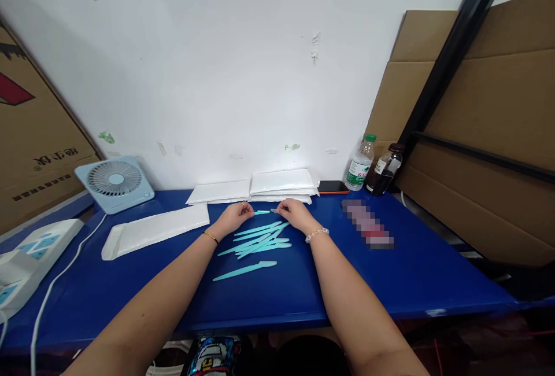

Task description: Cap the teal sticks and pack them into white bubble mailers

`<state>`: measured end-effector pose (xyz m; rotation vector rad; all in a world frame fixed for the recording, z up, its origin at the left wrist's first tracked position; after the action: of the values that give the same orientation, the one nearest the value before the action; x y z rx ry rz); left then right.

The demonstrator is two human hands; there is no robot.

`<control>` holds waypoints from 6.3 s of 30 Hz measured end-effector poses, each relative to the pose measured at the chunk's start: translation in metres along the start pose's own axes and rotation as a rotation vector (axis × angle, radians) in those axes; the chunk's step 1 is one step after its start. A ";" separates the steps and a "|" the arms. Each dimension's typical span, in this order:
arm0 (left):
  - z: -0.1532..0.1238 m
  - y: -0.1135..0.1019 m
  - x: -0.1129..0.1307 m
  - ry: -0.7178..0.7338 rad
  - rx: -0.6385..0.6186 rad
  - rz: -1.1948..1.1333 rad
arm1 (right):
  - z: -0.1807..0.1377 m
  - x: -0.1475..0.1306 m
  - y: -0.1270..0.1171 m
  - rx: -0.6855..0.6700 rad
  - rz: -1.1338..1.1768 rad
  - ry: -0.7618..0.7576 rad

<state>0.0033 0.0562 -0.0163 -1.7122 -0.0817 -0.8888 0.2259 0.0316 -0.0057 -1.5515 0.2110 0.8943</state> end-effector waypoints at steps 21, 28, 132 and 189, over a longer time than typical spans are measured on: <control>-0.016 -0.007 0.021 0.093 -0.073 0.250 | -0.003 0.012 0.004 -0.233 0.161 -0.006; -0.018 -0.019 0.006 -0.009 0.066 0.231 | -0.006 0.022 -0.013 0.035 0.075 0.090; -0.041 0.000 0.036 0.149 -0.288 0.083 | -0.022 -0.018 0.000 -0.461 0.009 -0.026; -0.046 0.003 0.053 0.125 -0.246 0.304 | -0.029 -0.025 -0.010 -0.518 0.108 -0.026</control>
<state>0.0185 -0.0043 0.0157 -1.8280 0.3768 -0.7985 0.2271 -0.0014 0.0155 -2.0185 0.0424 1.1116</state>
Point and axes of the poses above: each hand's wrist, its own z-axis towards the middle knuckle, its own y-axis out of the palm, x = y × z, the point moved 3 cm from there along z, towards the middle knuckle, and after that the axes turned 13 degrees about -x, right-handed, at the moved point
